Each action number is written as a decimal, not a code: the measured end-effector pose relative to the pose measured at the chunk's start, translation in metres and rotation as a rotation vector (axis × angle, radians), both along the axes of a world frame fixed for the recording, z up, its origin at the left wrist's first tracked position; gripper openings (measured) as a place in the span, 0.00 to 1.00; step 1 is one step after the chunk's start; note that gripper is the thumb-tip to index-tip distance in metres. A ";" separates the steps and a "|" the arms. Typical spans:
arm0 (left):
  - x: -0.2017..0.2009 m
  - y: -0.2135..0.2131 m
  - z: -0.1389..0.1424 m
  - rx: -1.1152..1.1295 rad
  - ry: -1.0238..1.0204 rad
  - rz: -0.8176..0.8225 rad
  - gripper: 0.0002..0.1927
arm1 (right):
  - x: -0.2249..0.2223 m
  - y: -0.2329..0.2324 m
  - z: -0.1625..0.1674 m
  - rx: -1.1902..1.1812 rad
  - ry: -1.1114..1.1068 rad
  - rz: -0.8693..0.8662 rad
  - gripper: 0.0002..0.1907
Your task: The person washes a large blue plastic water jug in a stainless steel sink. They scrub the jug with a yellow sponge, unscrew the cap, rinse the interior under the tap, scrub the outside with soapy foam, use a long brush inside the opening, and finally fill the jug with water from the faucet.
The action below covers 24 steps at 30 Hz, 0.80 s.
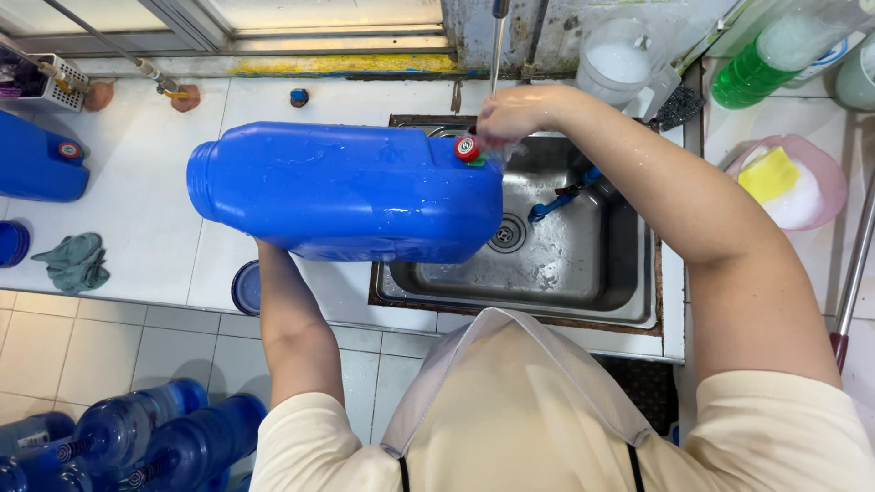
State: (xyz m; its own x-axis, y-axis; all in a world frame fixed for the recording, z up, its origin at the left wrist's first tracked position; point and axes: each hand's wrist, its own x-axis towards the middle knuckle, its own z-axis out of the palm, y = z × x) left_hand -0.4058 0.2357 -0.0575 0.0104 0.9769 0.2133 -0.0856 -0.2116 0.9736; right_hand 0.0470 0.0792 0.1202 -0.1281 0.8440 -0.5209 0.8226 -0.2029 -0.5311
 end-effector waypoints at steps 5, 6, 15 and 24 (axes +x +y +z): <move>-0.004 -0.005 0.000 -0.001 0.020 0.008 0.21 | 0.001 0.000 -0.007 0.058 0.351 -0.152 0.20; -0.005 -0.007 0.000 -0.002 0.029 0.011 0.21 | 0.002 0.001 -0.007 0.053 0.353 -0.136 0.20; -0.012 -0.001 0.003 0.036 0.190 0.048 0.23 | -0.007 0.002 0.001 0.047 0.412 -0.157 0.20; 0.059 -0.028 0.051 0.175 1.112 -0.020 0.38 | -0.021 0.035 0.015 0.201 0.625 -0.265 0.17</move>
